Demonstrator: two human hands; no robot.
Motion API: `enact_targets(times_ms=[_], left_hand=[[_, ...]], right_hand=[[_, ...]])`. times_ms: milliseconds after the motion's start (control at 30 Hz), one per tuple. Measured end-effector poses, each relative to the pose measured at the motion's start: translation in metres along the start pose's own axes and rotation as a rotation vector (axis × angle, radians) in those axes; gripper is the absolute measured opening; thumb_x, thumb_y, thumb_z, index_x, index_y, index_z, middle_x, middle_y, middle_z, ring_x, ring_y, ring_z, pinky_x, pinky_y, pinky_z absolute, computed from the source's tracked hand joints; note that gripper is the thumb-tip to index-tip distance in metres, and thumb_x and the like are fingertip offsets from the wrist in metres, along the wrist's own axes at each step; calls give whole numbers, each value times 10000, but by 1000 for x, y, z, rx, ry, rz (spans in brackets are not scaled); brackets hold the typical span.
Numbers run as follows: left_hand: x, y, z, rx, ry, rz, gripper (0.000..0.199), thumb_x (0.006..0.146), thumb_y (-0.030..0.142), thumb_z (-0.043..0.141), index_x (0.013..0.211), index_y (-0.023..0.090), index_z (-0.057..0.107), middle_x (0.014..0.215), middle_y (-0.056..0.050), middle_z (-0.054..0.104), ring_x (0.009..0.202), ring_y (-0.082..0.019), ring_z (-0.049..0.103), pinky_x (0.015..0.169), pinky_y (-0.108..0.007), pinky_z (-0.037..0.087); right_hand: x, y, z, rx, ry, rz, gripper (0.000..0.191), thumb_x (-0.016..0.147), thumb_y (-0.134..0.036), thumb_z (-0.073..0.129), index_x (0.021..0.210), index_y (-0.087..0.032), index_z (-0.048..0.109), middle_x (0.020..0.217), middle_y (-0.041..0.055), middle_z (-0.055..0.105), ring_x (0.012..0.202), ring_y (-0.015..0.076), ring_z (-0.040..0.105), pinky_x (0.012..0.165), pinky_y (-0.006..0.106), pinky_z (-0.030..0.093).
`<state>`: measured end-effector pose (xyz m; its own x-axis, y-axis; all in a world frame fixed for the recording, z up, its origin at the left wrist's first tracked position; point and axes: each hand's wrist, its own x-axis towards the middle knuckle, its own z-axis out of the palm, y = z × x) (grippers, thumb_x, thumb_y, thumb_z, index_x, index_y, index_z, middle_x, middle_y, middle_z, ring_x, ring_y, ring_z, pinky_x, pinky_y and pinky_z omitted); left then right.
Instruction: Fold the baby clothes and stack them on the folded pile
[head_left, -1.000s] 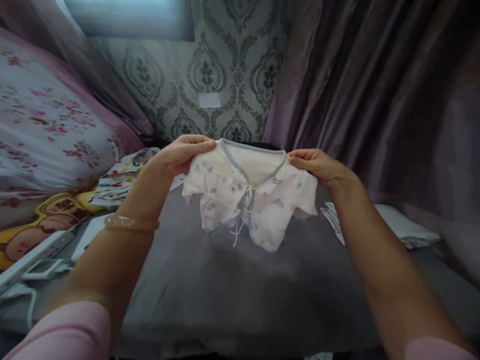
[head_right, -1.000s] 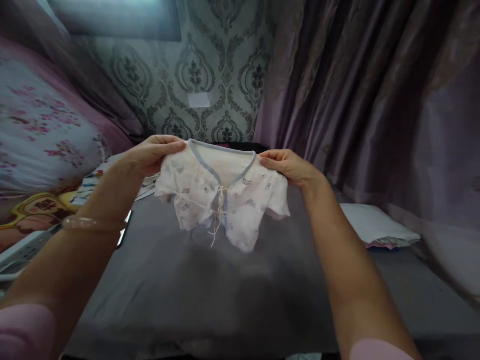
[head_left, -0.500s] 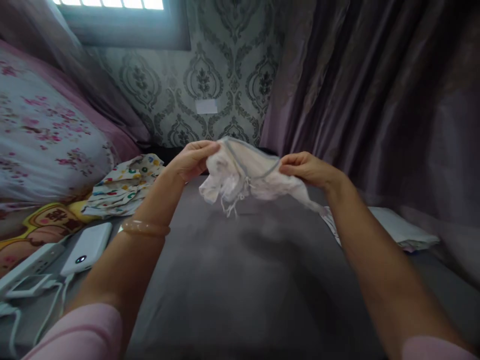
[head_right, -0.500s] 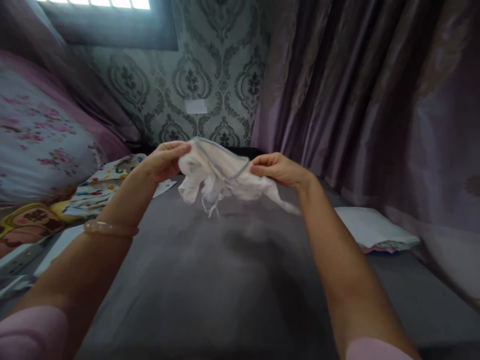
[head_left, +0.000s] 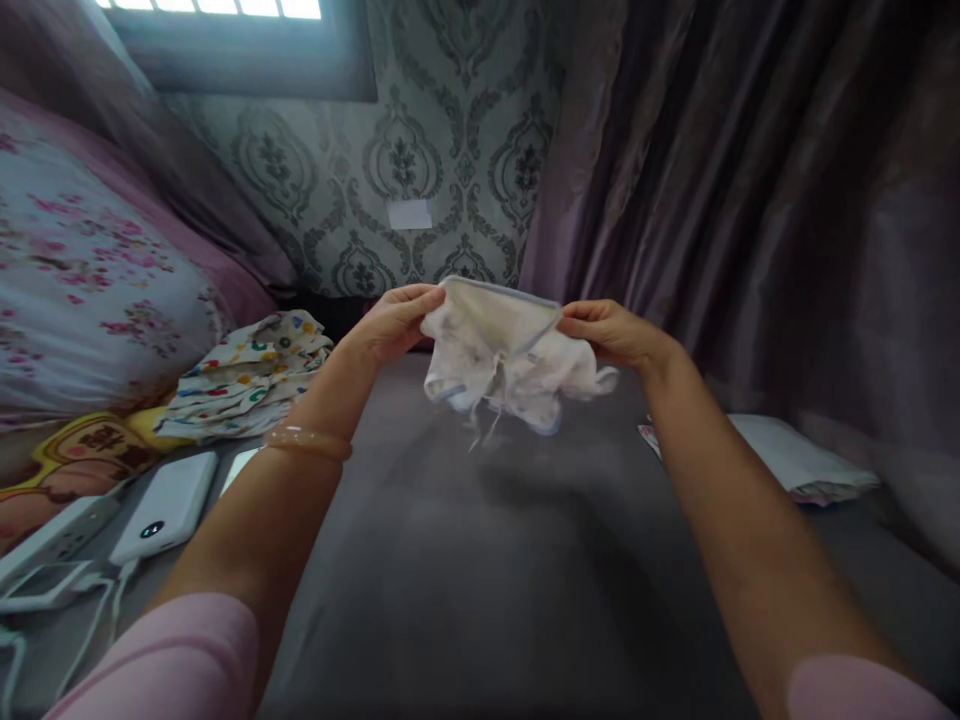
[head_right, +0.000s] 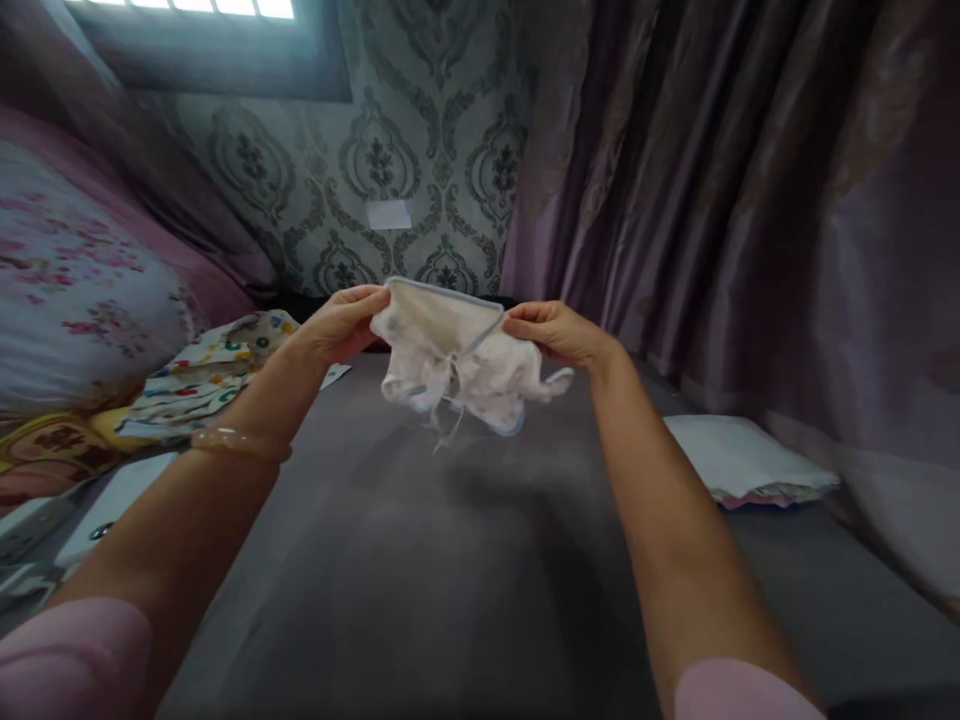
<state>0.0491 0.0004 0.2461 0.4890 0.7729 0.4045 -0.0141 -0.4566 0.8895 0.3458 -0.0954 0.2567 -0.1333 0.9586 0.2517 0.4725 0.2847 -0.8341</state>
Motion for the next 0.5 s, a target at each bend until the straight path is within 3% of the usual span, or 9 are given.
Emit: enact_targets(times_ms=[100, 167, 267, 367, 500], left_hand=[[3, -1, 3, 78, -44, -12, 266, 678, 400, 766, 776, 155, 727, 651, -32, 675, 621, -152, 621, 557, -251, 490], [5, -4, 4, 65, -2, -6, 290, 681, 414, 759, 821, 162, 731, 698, -34, 687, 628, -146, 614, 552, -245, 476], [8, -14, 4, 21, 114, -17, 304, 684, 428, 753, 836, 167, 726, 683, -18, 669, 572, -116, 573, 521, -230, 441], [10, -22, 4, 34, 117, -71, 308, 686, 434, 744, 829, 163, 715, 627, -2, 626, 510, -95, 515, 473, -216, 392], [13, -29, 6, 73, 120, -24, 313, 713, 445, 698, 821, 152, 683, 672, -14, 617, 562, -102, 515, 502, -214, 395]], right_hand=[[2, 1, -2, -72, 12, 39, 329, 627, -476, 798, 758, -183, 729, 664, 25, 671, 610, 157, 599, 543, 262, 467], [4, 4, -3, -38, 41, 3, 350, 654, -498, 776, 815, -190, 731, 706, 28, 683, 634, 160, 607, 556, 266, 473], [10, 11, -2, 14, 144, -28, 394, 678, -535, 747, 838, -177, 710, 712, 30, 672, 602, 138, 576, 532, 259, 456], [19, 21, 1, -2, 274, -34, 429, 678, -561, 730, 829, -161, 688, 665, 20, 636, 542, 112, 518, 491, 248, 415], [30, 32, 7, -36, 362, -123, 451, 661, -600, 706, 799, -171, 677, 701, 28, 644, 595, 134, 540, 538, 266, 428]])
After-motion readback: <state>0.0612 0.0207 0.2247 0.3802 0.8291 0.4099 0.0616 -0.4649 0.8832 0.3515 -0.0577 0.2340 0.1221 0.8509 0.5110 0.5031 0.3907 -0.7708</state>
